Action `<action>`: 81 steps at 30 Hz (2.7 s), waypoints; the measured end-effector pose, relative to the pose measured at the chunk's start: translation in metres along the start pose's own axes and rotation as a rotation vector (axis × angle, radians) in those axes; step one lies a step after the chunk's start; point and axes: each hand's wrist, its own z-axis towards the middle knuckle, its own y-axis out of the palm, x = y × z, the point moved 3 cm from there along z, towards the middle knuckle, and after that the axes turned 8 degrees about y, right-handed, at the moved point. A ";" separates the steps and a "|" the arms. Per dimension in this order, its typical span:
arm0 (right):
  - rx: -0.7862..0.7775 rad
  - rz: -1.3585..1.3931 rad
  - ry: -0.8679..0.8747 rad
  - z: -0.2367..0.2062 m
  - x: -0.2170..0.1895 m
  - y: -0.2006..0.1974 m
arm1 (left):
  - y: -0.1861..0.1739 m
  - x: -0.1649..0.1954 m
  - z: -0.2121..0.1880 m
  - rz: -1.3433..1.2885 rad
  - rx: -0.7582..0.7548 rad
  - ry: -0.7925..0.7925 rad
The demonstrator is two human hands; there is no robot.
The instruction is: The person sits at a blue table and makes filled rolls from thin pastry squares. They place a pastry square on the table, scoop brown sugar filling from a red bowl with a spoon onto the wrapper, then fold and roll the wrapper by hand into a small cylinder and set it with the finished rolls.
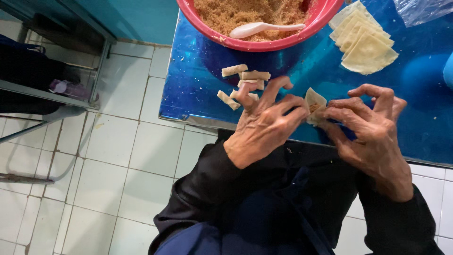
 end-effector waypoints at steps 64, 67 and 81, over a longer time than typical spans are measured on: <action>-0.006 -0.198 -0.092 0.024 0.007 0.010 | 0.016 -0.007 0.011 -0.031 -0.016 -0.057; -0.028 -0.173 -0.041 0.025 0.009 0.011 | 0.017 -0.008 0.013 0.006 -0.011 -0.059; 0.108 -0.514 -0.192 0.025 -0.015 -0.003 | 0.022 -0.009 0.012 0.061 -0.010 -0.081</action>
